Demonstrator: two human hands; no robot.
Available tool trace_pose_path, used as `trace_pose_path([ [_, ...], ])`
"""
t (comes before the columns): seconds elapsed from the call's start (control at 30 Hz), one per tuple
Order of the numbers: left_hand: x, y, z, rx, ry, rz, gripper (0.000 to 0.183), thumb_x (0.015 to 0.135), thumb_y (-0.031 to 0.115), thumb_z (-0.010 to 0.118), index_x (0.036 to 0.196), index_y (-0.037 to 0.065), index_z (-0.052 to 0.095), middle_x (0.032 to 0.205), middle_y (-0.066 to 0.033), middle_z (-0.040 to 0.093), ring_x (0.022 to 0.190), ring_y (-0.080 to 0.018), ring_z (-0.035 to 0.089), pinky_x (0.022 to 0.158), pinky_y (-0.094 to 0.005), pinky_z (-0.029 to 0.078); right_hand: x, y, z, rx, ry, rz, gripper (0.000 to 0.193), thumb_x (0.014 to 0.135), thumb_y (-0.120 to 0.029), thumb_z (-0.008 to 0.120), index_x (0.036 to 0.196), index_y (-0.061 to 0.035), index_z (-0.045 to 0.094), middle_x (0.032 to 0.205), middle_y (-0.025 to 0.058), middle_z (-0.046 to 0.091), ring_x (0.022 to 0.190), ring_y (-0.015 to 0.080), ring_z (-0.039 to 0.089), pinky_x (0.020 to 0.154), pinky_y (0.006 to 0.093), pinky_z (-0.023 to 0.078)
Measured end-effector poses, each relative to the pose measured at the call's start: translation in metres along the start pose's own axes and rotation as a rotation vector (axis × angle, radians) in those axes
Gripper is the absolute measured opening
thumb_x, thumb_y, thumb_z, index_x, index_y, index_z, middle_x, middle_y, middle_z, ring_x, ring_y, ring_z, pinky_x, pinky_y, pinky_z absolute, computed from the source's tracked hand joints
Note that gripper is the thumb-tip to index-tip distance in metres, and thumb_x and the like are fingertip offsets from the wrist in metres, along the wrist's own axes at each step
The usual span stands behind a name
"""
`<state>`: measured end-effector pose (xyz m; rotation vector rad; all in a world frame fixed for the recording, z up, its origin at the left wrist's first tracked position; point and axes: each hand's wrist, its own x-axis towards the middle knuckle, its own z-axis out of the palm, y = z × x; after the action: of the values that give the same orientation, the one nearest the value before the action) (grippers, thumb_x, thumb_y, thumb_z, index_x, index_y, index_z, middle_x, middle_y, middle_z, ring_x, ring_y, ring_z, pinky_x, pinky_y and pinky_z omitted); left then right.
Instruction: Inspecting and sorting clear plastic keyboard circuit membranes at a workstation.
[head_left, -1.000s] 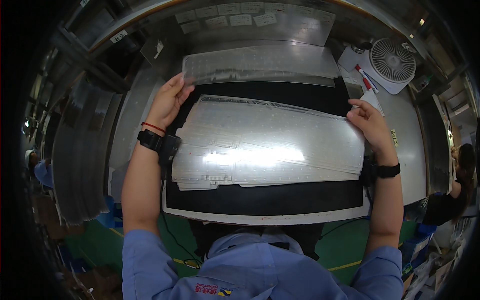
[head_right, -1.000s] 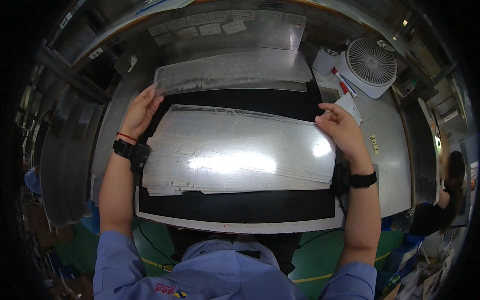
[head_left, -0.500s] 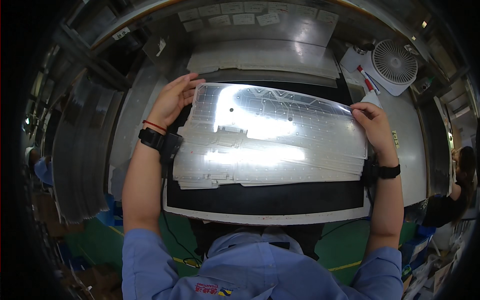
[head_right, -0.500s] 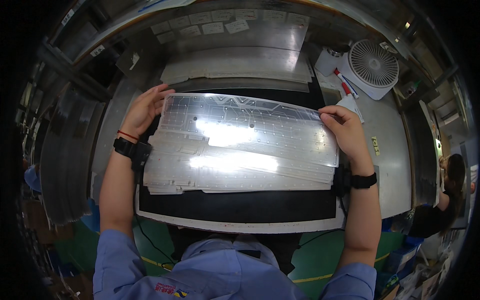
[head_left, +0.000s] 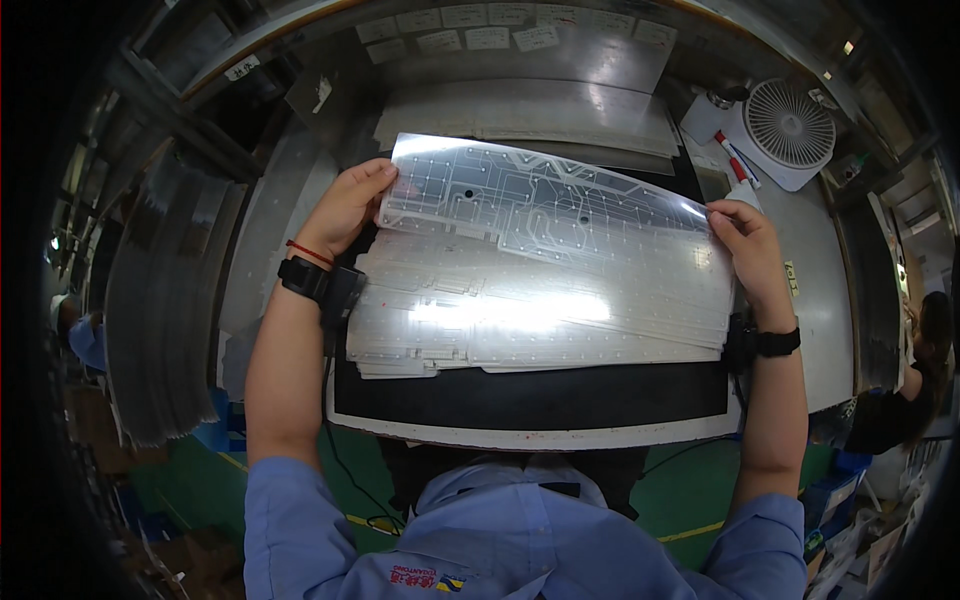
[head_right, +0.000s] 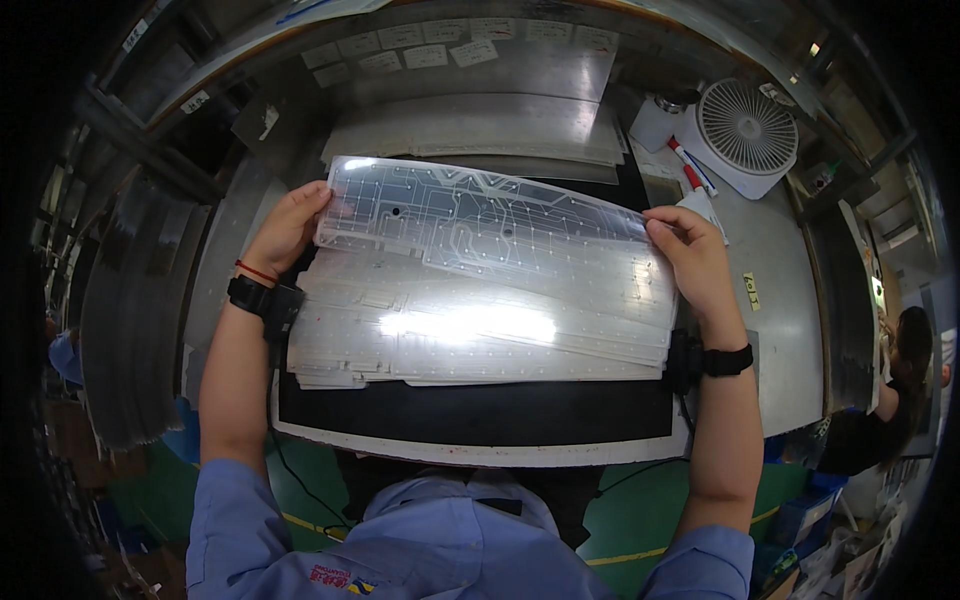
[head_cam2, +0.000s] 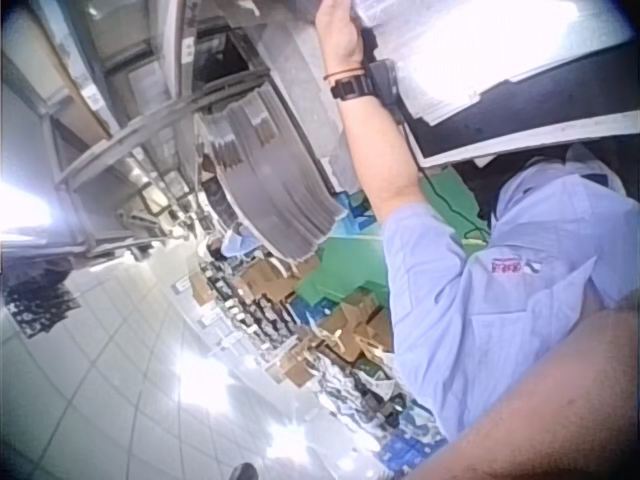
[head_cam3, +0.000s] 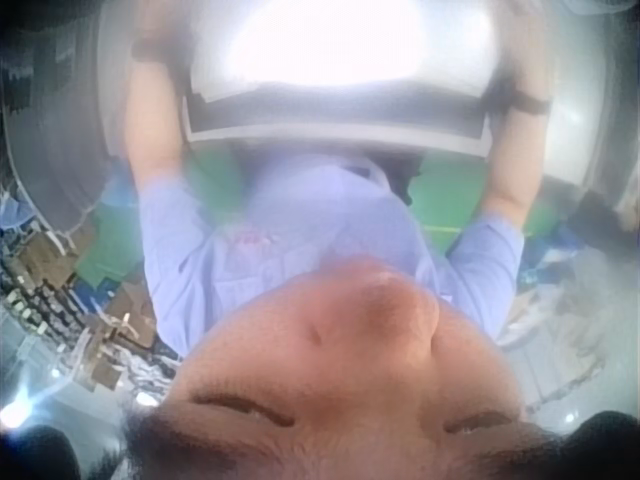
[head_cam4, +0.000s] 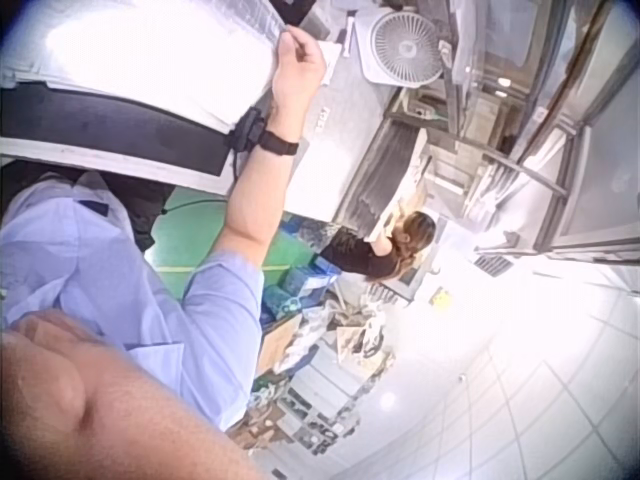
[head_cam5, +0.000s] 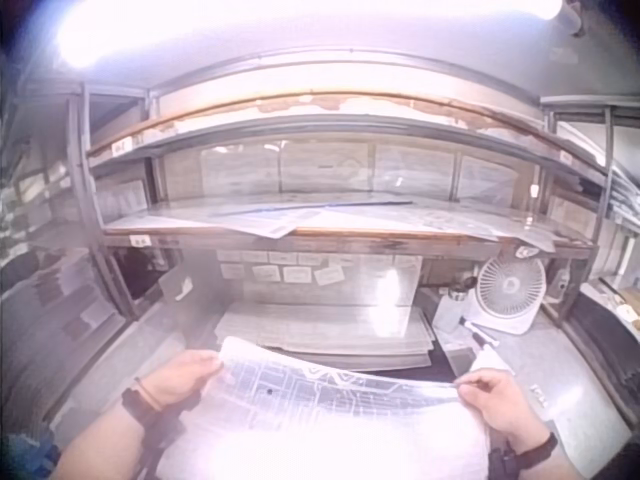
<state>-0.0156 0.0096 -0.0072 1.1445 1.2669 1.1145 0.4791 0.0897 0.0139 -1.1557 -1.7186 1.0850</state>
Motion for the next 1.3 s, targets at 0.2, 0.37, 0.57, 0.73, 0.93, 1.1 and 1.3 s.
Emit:
trace_pose_path([
  [0.2, -0.001, 0.003, 0.002, -0.015, 0.015, -0.012, 0.030, 0.101, 0.031, 0.046, 0.107, 0.006, 0.062, 0.081, 0.0036, 0.063, 0.065, -0.0031, 0.050, 0.056, -0.0190, 0.037, 0.000, -0.001, 0.000, 0.018, -0.002, 0.013, 0.016, 0.091, -0.008, 0.062, 0.104, -0.0004, 0.066, 0.087, 0.0018, 0.065, 0.078, 0.0069, 0.058, 0.071, 0.0198, 0.046],
  [0.37, -0.001, 0.005, 0.003, -0.061, -0.004, -0.015, 0.030, 0.101, 0.029, 0.046, 0.111, 0.005, 0.062, 0.079, 0.0025, 0.061, 0.064, -0.0032, 0.049, 0.055, -0.0181, 0.037, 0.000, -0.001, 0.001, 0.026, 0.001, 0.024, 0.016, 0.091, -0.008, 0.062, 0.104, -0.0003, 0.066, 0.088, 0.0020, 0.066, 0.078, 0.0070, 0.058, 0.072, 0.0200, 0.046],
  [0.57, 0.002, 0.001, -0.002, -0.059, 0.073, 0.036, 0.022, 0.099, 0.023, 0.051, 0.109, 0.004, 0.059, 0.083, 0.0010, 0.061, 0.060, -0.0035, 0.047, 0.052, -0.0154, 0.037, -0.001, -0.003, 0.002, 0.057, 0.038, 0.022, 0.024, 0.093, -0.012, 0.060, 0.113, -0.0005, 0.062, 0.080, -0.0027, 0.060, 0.072, 0.0040, 0.053, 0.066, 0.0190, 0.043],
  [0.73, 0.005, -0.003, -0.008, -0.164, 0.148, 0.056, 0.019, 0.099, 0.022, 0.051, 0.108, 0.007, 0.057, 0.086, 0.0000, 0.062, 0.062, -0.0023, 0.047, 0.051, -0.0151, 0.036, 0.002, -0.001, -0.001, 0.166, 0.008, 0.100, 0.020, 0.097, -0.019, 0.055, 0.104, -0.0019, 0.062, 0.076, -0.0056, 0.057, 0.067, 0.0019, 0.049, 0.062, 0.0175, 0.038],
  [0.93, 0.005, -0.003, -0.009, -0.169, 0.150, 0.050, 0.020, 0.099, 0.021, 0.049, 0.110, 0.005, 0.057, 0.089, -0.0021, 0.063, 0.064, -0.0047, 0.049, 0.054, -0.0159, 0.039, 0.002, -0.001, -0.001, 0.188, -0.018, 0.078, 0.018, 0.098, -0.020, 0.054, 0.094, -0.0038, 0.061, 0.076, -0.0055, 0.057, 0.067, 0.0017, 0.049, 0.062, 0.0176, 0.038],
  [1.1, 0.005, -0.005, -0.012, -0.181, 0.170, 0.065, 0.021, 0.099, 0.021, 0.050, 0.112, 0.006, 0.057, 0.091, -0.0022, 0.063, 0.065, -0.0051, 0.051, 0.055, -0.0162, 0.040, 0.001, -0.003, 0.002, 0.196, -0.008, 0.089, 0.017, 0.097, -0.018, 0.055, 0.098, -0.0025, 0.062, 0.075, -0.0056, 0.057, 0.066, 0.0019, 0.049, 0.062, 0.0180, 0.038],
  [1.3, 0.004, -0.003, -0.008, -0.180, 0.178, 0.079, 0.017, 0.099, 0.019, 0.049, 0.111, 0.009, 0.057, 0.093, -0.0018, 0.064, 0.072, -0.0064, 0.055, 0.060, -0.0183, 0.042, 0.002, 0.000, 0.001, 0.165, -0.002, 0.077, 0.018, 0.095, -0.017, 0.058, 0.105, -0.0020, 0.062, 0.073, -0.0051, 0.057, 0.064, 0.0030, 0.051, 0.060, 0.0181, 0.041],
])
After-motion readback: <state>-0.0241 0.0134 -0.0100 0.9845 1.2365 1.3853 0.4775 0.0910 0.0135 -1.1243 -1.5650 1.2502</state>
